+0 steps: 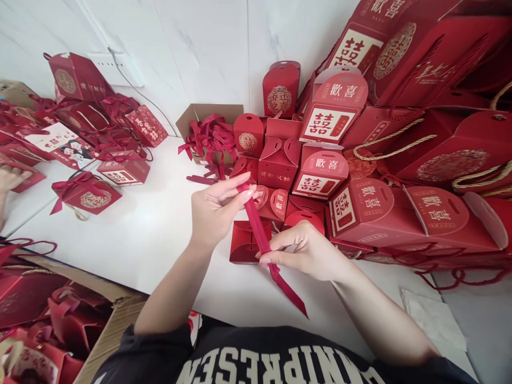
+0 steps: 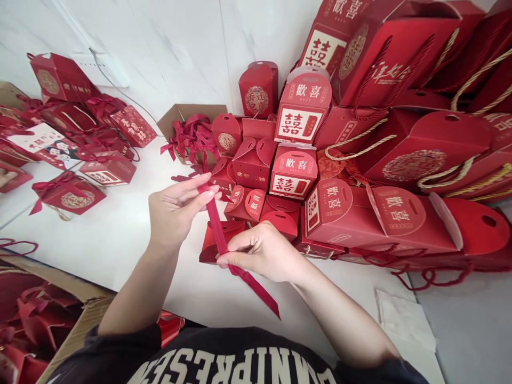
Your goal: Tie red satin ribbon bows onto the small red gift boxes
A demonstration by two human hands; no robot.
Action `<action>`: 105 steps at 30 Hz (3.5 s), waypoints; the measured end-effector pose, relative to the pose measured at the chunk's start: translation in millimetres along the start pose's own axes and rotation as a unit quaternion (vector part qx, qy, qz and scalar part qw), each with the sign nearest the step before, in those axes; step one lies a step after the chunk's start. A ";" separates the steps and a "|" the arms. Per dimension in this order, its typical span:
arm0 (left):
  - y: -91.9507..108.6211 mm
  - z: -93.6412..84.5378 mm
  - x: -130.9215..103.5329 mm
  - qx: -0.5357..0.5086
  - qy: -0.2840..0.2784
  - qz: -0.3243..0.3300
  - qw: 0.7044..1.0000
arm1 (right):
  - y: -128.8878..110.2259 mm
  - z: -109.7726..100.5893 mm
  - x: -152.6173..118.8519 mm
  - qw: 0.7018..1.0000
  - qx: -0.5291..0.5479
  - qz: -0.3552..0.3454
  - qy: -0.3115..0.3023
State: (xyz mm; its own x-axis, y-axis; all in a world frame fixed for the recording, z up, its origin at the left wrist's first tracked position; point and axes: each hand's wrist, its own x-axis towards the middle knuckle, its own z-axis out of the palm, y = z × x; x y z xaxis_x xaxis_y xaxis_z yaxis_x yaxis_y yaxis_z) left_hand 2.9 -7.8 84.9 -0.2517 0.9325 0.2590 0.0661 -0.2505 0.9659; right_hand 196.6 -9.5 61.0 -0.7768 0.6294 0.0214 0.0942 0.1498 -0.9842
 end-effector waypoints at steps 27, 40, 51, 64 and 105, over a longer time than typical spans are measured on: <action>-1.0 -3.4 -80.1 0.078 -0.334 -0.136 0.929 | 11.9 15.0 -29.7 0.979 0.132 0.018 0.154; -19.9 -42.4 -64.9 0.389 -0.209 0.077 0.894 | 3.9 2.3 -26.2 0.903 0.407 0.003 0.136; -23.3 -22.1 -77.8 0.242 -0.215 -0.182 0.928 | 12.3 10.4 -29.8 0.981 0.082 0.176 -0.006; -9.7 -32.0 -71.1 0.200 -0.290 -0.233 0.906 | 27.4 29.7 -34.0 0.955 0.199 0.218 0.017; -16.6 -16.0 -66.6 0.229 -0.225 -0.155 0.934 | 35.7 37.6 -39.6 0.989 0.026 0.124 0.079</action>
State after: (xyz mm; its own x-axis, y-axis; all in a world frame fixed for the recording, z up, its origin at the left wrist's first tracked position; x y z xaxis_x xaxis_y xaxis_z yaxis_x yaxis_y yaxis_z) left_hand 3.2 -70.0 51.6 0.0963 0.9826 -0.1585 0.4892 0.0920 0.8673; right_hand 207.3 -57.7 18.5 -0.6267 0.7536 -0.1986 0.2336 -0.0614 -0.9704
